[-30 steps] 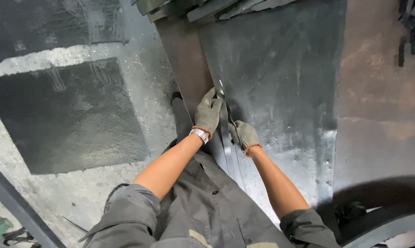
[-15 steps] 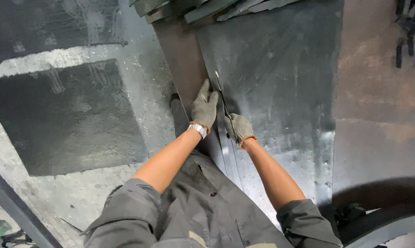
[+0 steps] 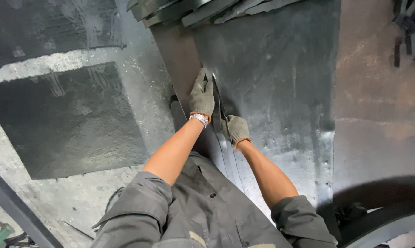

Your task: Cutting long strips from a large black rubber sheet using scissors.

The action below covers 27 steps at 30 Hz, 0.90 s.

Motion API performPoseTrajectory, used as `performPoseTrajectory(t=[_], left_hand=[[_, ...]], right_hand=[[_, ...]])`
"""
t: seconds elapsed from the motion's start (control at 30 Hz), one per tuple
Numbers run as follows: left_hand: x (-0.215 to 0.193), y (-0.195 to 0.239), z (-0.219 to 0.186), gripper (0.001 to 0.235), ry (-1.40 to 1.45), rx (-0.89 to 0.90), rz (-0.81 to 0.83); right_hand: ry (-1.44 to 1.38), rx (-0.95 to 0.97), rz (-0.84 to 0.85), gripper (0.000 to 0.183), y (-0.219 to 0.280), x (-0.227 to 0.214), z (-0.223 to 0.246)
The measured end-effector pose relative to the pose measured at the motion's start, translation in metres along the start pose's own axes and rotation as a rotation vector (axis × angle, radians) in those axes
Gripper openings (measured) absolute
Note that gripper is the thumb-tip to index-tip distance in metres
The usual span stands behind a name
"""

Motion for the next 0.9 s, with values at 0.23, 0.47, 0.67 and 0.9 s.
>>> performPoseTrajectory(t=[0.23, 0.47, 0.67, 0.9], left_hand=[[-0.003, 0.000, 0.005, 0.054, 0.117, 0.053, 0.032], [-0.015, 0.008, -0.011, 0.052, 0.145, 0.131, 0.101], [-0.010, -0.003, -0.005, 0.064, 0.080, 0.009, 0.189], [-0.024, -0.036, -0.041, 0.057, 0.184, 0.174, -0.031]], right_hand=[[0.032, 0.069, 0.042, 0.048, 0.012, -0.021, 0.017], [0.006, -0.053, 0.061, 0.056, -0.054, -0.010, 0.005], [0.036, 0.006, 0.113, 0.057, -0.043, -0.032, 0.034], [0.004, 0.019, 0.095, 0.055, -0.043, -0.025, 0.031]])
Point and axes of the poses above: each hand's wrist, its own y-axis away from the middle knuckle, its own x-axis out of the palm, z = x × y, the point moved 6 cm from there along -y, towards the middle knuckle, and after that the axes turned 8 degrees about z, right-handed, at the moved point
